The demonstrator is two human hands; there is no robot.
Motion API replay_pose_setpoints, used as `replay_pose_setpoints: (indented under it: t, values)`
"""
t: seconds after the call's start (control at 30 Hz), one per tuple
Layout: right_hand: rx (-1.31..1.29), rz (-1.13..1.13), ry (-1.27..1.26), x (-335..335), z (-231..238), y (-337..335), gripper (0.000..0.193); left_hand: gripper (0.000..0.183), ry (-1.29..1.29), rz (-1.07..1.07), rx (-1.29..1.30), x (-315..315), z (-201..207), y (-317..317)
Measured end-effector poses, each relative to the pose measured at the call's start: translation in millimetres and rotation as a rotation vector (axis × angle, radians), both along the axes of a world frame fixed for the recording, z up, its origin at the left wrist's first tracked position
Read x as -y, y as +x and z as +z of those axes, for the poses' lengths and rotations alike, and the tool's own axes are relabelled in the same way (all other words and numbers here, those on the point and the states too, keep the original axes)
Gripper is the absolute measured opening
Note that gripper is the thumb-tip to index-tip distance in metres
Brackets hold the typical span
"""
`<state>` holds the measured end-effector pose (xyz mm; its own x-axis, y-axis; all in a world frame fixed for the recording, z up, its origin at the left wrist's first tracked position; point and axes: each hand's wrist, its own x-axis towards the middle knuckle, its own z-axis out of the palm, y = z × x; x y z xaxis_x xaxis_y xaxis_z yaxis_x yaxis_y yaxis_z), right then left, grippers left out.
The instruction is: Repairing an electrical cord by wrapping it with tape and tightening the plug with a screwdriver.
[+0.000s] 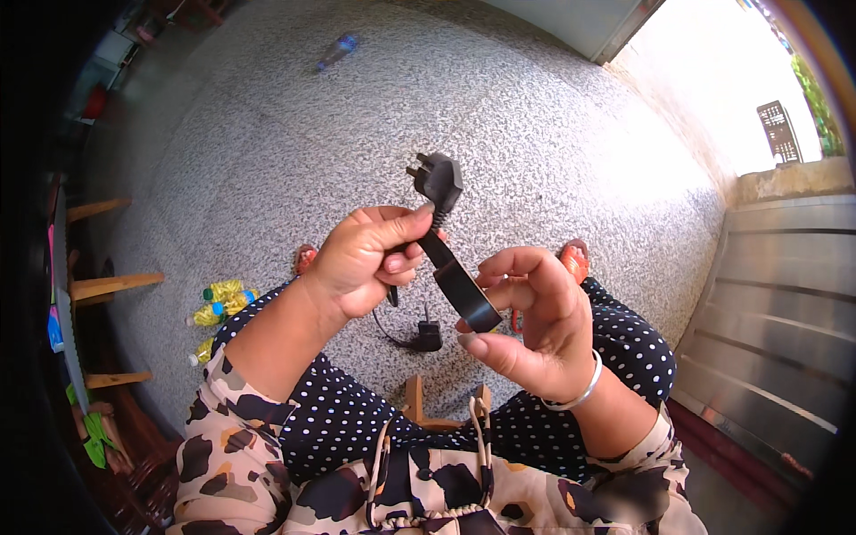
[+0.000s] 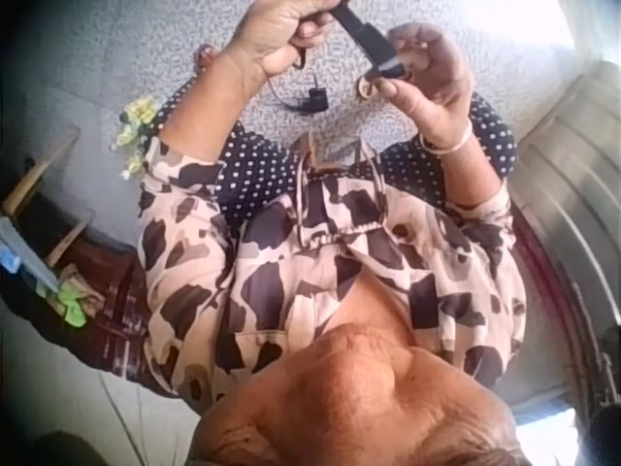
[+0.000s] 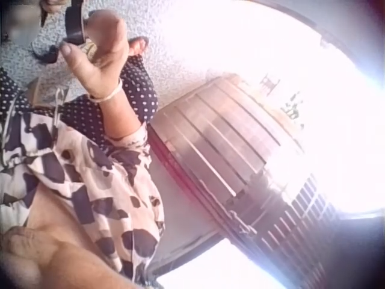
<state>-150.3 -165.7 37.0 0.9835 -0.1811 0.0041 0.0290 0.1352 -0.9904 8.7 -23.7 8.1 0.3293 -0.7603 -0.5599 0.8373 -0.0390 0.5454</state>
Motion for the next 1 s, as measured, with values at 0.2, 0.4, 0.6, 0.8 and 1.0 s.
replay_pose_setpoints:
  t: [0.2, 0.4, 0.6, 0.8, 1.0]
  values:
    - [-0.098, -0.089, -0.184, 2, -9, 6, 0.040, 0.027, -0.008, 0.109, 0.076, -5, 1, 5]
    - [0.032, -0.058, -0.736, 8, -21, 18, 0.035, 0.028, -0.239, 0.036, 0.022, -14, 3, 8]
    - [0.127, -0.100, -0.980, 12, -32, 28, 0.040, 0.028, -0.284, 0.006, 0.054, -21, 6, 2]
    - [0.130, -0.090, -0.978, 12, -36, 34, 0.043, 0.028, -0.273, -0.032, 0.101, -24, 9, 4]
    - [-0.123, -0.072, -1.082, 9, -33, 34, 0.039, 0.030, -0.122, -0.040, 0.250, -20, 8, -3]
